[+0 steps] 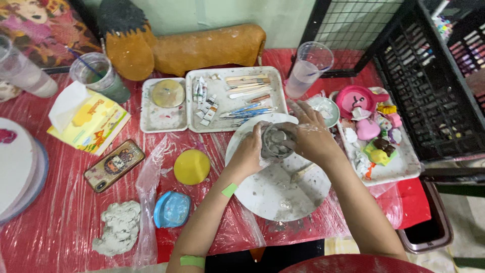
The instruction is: The person kneads and presses gray clay inside a small bowl on a turntable, then shapes a small white clay ball by hand. They use scissors to trim a small red-and-white clay piece and continue pressing and forming the clay pieces on the work surface.
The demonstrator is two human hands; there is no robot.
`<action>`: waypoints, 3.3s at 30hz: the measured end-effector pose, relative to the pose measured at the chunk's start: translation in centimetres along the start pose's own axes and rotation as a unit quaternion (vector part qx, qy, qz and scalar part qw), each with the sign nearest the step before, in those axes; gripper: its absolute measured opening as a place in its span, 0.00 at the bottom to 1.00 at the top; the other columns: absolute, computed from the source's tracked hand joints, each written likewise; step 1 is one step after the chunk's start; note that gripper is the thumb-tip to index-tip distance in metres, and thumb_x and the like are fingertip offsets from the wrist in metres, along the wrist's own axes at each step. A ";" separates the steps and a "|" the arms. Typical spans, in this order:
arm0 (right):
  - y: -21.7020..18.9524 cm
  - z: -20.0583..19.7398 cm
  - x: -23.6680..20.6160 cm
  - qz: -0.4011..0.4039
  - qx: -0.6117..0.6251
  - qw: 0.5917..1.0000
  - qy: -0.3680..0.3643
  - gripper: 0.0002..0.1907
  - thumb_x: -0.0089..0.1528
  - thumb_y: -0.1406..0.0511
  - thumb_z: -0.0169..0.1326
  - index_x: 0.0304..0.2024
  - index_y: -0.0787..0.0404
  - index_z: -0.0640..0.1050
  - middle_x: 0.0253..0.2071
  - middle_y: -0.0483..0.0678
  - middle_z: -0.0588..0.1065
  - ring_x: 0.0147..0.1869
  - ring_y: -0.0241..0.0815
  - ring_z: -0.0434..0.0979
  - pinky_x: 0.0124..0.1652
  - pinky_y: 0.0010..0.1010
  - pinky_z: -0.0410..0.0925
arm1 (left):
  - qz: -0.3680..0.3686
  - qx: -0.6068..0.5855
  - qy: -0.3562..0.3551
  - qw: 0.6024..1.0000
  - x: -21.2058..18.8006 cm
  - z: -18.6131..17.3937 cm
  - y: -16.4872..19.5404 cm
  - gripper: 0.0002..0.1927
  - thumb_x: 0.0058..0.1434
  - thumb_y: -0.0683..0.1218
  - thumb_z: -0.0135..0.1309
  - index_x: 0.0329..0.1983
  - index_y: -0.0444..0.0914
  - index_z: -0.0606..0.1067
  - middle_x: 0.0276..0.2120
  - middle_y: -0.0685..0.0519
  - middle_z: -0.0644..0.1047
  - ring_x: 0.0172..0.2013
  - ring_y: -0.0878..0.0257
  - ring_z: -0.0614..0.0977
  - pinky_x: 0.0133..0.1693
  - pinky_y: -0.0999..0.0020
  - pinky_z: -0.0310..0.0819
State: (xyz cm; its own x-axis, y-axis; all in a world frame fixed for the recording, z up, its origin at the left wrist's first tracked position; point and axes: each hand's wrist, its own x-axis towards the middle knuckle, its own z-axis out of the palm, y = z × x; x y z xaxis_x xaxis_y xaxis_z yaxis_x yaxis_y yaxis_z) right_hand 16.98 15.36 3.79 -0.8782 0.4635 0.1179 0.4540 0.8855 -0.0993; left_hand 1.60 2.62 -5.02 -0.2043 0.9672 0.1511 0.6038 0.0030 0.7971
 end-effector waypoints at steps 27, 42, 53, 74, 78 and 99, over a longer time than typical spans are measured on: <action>1.2 2.1 -0.6 0.056 0.031 0.998 0.000 0.12 0.51 0.60 0.66 0.36 0.54 0.87 0.63 0.45 0.74 0.73 0.50 0.61 0.65 0.50 0.57 | 0.048 -0.001 0.034 0.998 -0.2 0.0 -0.4 0.65 0.45 0.58 0.74 0.72 0.29 0.45 0.55 0.31 0.73 0.53 0.36 0.77 0.53 0.51 0.72; 0.1 -0.2 -1.0 0.063 0.046 0.996 0.042 0.11 0.52 0.58 0.67 0.37 0.48 0.87 0.63 0.45 0.74 0.71 0.51 0.63 0.64 0.48 0.58 | 0.019 0.005 0.009 1.000 -0.2 -0.1 -0.5 0.66 0.45 0.51 0.76 0.73 0.29 0.42 0.58 0.31 0.71 0.56 0.37 0.75 0.56 0.52 0.70; 1.2 0.1 1.6 -0.005 0.027 0.998 -0.059 0.09 0.47 0.63 0.67 0.32 0.48 0.87 0.66 0.36 0.70 0.74 0.49 0.60 0.66 0.46 0.55 | 0.049 -0.004 0.023 0.999 -0.1 0.4 -1.2 0.64 0.45 0.55 0.75 0.73 0.32 0.45 0.60 0.34 0.71 0.56 0.37 0.76 0.56 0.51 0.71; 0.7 -1.3 1.2 0.011 0.067 0.993 -0.095 0.30 0.45 0.57 0.70 0.49 0.51 0.79 0.65 0.52 0.72 0.69 0.53 0.64 0.60 0.52 0.57 | 0.006 -0.004 -0.016 1.000 -0.1 0.1 -1.3 0.64 0.44 0.48 0.75 0.73 0.31 0.43 0.62 0.34 0.69 0.58 0.38 0.74 0.58 0.53 0.69; 0.5 -0.6 2.4 0.089 0.074 0.972 -0.204 0.33 0.51 0.61 0.67 0.57 0.54 0.69 0.50 0.55 0.79 0.61 0.55 0.76 0.59 0.48 0.65 | 0.031 0.000 -0.005 1.000 -0.1 0.0 -1.3 0.65 0.42 0.46 0.74 0.73 0.30 0.43 0.62 0.35 0.69 0.60 0.38 0.73 0.58 0.53 0.69; 0.4 3.9 2.3 0.060 -0.020 0.994 -0.094 0.29 0.61 0.71 0.56 0.64 0.61 0.65 0.48 0.61 0.79 0.55 0.61 0.79 0.52 0.48 0.70 | 0.002 0.007 -0.017 1.000 0.0 -0.4 -0.9 0.63 0.39 0.42 0.72 0.74 0.31 0.46 0.61 0.34 0.71 0.60 0.39 0.75 0.59 0.55 0.71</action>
State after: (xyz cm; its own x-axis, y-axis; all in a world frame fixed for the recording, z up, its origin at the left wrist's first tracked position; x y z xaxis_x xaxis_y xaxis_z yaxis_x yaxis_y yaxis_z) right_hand 14.55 16.70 0.16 -0.8278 0.5555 -0.0787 0.5602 0.8260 -0.0621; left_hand 0.73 2.48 -5.51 -0.1748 0.9755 0.1336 0.6148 0.0021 0.7887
